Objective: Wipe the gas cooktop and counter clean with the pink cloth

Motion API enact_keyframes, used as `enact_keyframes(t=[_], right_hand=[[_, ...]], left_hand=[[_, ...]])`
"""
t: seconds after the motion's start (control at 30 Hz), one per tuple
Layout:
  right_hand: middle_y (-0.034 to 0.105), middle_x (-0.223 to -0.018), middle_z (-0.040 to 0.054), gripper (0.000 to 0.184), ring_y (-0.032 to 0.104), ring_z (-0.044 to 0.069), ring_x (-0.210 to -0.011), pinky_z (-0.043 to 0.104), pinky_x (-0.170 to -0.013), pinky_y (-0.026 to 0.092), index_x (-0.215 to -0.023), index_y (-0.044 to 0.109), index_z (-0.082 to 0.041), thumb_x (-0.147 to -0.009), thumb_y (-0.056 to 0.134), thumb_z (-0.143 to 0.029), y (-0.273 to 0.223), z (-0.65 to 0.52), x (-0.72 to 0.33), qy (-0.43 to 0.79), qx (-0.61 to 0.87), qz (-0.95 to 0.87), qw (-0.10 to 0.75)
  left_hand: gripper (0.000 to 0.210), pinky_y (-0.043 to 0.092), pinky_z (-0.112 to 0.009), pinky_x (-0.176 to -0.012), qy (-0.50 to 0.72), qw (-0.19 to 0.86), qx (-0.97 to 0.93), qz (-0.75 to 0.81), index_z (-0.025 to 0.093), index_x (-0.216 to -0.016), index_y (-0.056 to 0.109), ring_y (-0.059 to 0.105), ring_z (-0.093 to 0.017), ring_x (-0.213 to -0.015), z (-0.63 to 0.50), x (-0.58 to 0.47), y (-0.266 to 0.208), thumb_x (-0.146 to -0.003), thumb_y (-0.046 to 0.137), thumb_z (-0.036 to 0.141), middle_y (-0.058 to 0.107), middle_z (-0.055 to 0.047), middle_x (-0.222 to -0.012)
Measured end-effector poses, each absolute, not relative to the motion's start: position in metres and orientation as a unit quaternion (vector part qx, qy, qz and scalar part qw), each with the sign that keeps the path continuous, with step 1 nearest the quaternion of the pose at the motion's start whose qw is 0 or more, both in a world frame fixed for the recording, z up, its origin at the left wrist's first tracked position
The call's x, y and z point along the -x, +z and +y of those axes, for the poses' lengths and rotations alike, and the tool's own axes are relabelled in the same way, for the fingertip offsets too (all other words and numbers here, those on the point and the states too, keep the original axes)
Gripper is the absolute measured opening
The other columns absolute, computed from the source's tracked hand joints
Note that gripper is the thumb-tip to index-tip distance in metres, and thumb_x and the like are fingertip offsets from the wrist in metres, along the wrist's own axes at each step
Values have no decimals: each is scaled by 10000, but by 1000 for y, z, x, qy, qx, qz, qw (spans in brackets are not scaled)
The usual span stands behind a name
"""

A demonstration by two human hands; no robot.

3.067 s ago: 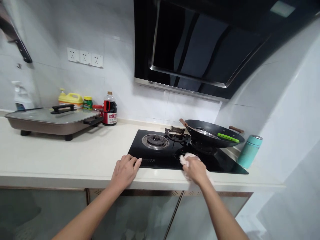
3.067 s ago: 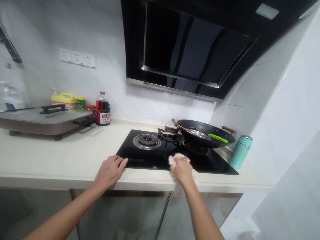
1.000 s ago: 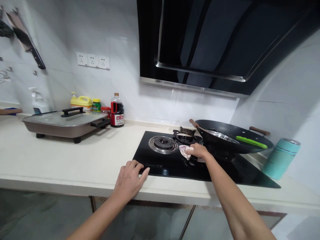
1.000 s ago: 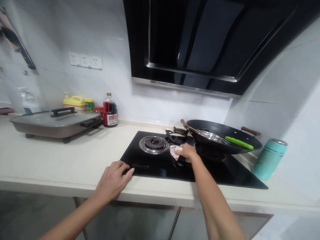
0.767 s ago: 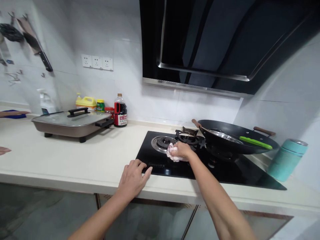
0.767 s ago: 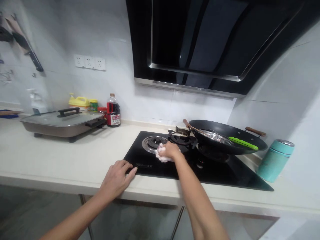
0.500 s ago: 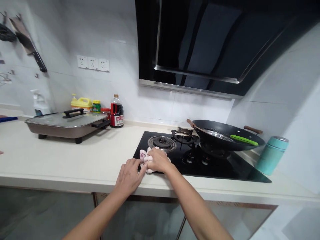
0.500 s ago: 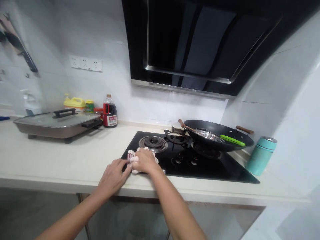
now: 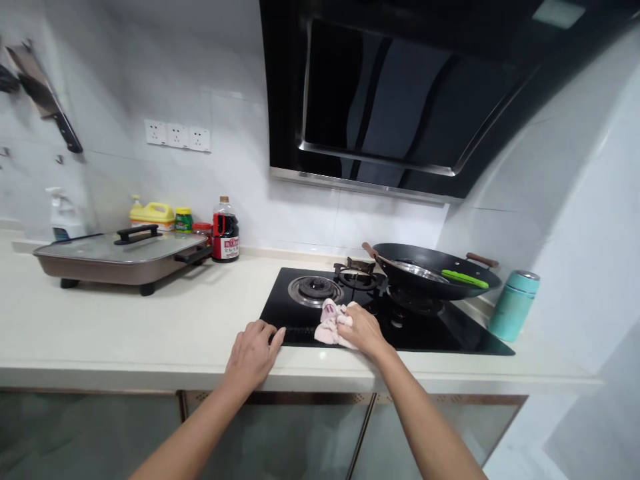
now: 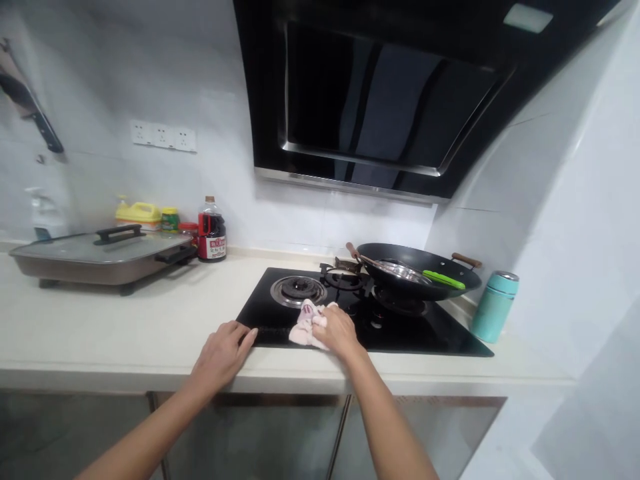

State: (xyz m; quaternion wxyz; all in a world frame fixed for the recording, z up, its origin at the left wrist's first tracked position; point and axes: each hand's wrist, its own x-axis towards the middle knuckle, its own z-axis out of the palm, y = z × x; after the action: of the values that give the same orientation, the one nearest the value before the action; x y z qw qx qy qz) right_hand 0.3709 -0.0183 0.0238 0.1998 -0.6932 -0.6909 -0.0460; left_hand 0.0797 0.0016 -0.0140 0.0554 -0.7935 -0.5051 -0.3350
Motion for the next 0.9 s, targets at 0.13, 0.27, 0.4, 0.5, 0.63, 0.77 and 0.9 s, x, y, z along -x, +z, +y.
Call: enact_keyframes(t=[0.13,0.27,0.4,0.5,0.63,0.77,0.9], right_hand=[[675,-1088,45,203,614,191,-1014,273,-863,410,-1015,691,-232,-878,601,-353,10,-53,-398,-52,678,-697,226],[682,-1119,44,220,629,207,-1041,294,-893,441,-1011,693,-256,-878,555,-363,-7,-81,-455,-71,697,-669,248],[678,-1184,80,293,645,259,-1075,339,-870,473,-1057,691,-260,-874,525,-417,-20,-109,-532,-110,765,-593,227],[683,-1128,111,324,666,286,-998,354,-759,468,-1019,686,-246,-883,509,-481,-16,-119,-580,-112,831,-513,184],[676,-1153,141,413,664,297,-1002,360,-743,455,-1072,675,-208,-925,455,-526,4,-99,-600,-138,860,-452,193],[646,-1345,119,481,615,289,-1203,372,-930,452,-1378,594,-232,-949,464,-405,16,-52,-585,-100,833,-508,196],[660,-1372,84,435,613,320,-1237,435,-996,441,-1308,665,-308,-987,417,-466,18,-15,-575,-40,827,-533,171]], left_hand=[[437,468,-417,-911,-328,55,796,-506,213,-938,709,610,-267,-1035,1,-80,-14,-1057,383,477,686,-88,-1015],[407,464,-407,-888,-327,67,795,-506,215,-932,708,610,-267,-1032,-2,-81,-13,-1056,402,453,686,-88,-1012],[365,461,-401,-853,-332,81,792,-506,218,-922,710,613,-265,-1006,-5,-83,-12,-1045,442,432,691,-87,-1013],[340,460,-394,-859,-324,94,792,-510,220,-919,712,616,-259,-1001,-5,-84,-12,-1035,472,431,690,-84,-1009],[331,466,-397,-870,-323,90,790,-513,217,-951,716,619,-259,-1018,-3,-85,-12,-1026,488,444,687,-83,-1034],[336,470,-406,-873,-316,91,791,-516,208,-959,714,623,-258,-1005,-3,-84,-12,-1026,482,440,685,-86,-1035],[351,471,-406,-893,-307,96,792,-519,207,-969,711,618,-260,-1024,-2,-84,-11,-1031,469,454,682,-86,-1033]])
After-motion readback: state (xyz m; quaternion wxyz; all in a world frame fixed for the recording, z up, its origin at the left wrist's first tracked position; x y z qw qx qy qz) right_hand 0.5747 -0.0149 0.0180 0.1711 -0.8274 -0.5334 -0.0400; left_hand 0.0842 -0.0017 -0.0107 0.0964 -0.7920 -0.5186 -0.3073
